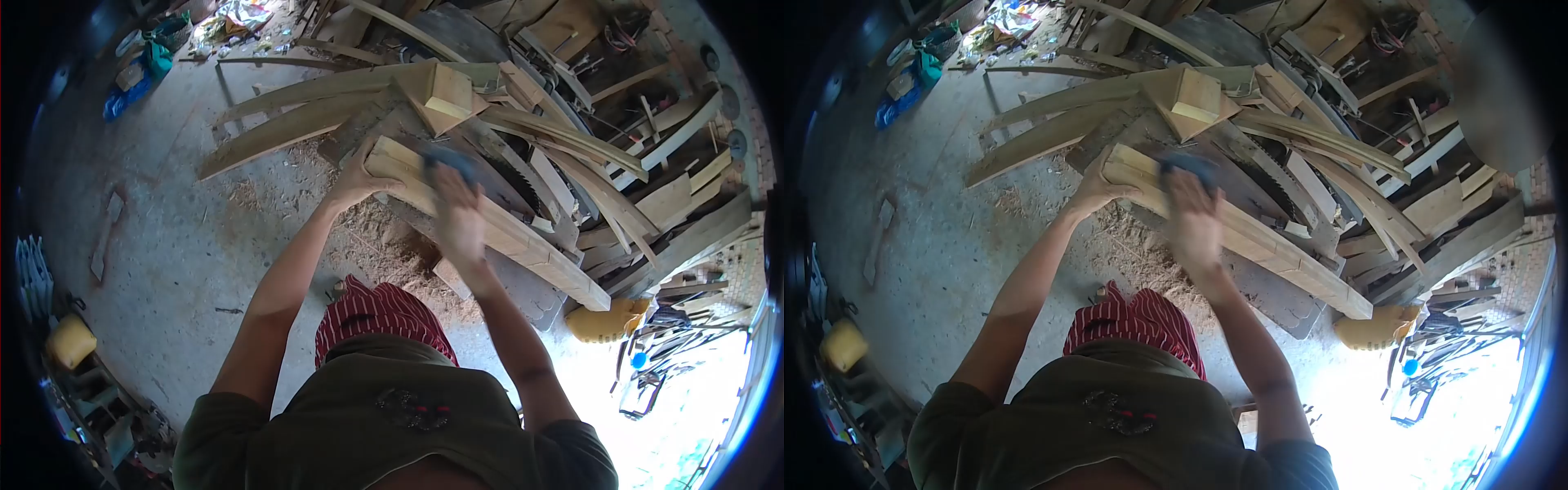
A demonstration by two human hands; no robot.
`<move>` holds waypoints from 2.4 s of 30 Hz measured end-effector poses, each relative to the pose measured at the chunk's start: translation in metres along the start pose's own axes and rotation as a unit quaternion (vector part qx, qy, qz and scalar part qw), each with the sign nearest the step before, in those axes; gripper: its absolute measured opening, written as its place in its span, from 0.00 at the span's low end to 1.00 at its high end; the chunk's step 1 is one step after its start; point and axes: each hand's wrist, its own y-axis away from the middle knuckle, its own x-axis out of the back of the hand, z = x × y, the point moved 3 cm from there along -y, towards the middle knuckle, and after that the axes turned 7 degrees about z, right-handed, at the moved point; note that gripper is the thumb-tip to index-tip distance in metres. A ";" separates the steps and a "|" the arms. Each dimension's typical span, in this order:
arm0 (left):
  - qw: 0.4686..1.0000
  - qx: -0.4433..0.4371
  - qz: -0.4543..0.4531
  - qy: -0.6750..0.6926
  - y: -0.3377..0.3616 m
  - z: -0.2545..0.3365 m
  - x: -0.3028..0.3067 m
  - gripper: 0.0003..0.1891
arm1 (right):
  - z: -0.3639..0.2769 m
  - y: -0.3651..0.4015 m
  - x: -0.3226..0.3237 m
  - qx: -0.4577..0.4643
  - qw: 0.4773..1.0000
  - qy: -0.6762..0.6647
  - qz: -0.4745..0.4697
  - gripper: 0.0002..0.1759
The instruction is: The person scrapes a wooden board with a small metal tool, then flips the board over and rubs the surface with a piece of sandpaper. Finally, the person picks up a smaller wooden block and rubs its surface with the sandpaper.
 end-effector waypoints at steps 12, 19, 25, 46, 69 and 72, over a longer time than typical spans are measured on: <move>0.999 0.012 0.017 -0.035 0.003 0.006 0.004 0.49 | 0.016 0.016 0.011 0.058 0.996 -0.066 0.001 0.31; 0.997 0.018 -0.032 0.063 0.006 0.003 0.000 0.45 | -0.013 -0.011 -0.004 0.127 0.990 -0.061 0.021 0.34; 0.977 0.170 -0.035 -0.121 0.010 -0.021 0.011 0.39 | -0.064 -0.073 -0.060 0.162 0.984 -0.049 0.054 0.33; 0.989 0.121 0.005 0.079 0.010 -0.010 0.006 0.40 | -0.048 -0.059 -0.043 0.057 0.998 -0.031 -0.022 0.35; 0.998 0.000 0.010 -0.055 0.012 -0.030 0.013 0.45 | -0.049 -0.061 -0.013 -0.019 0.979 0.004 -0.201 0.27; 0.999 0.030 -0.025 -0.008 0.016 0.004 0.006 0.42 | 0.066 0.033 0.000 -0.058 0.992 0.076 -0.085 0.20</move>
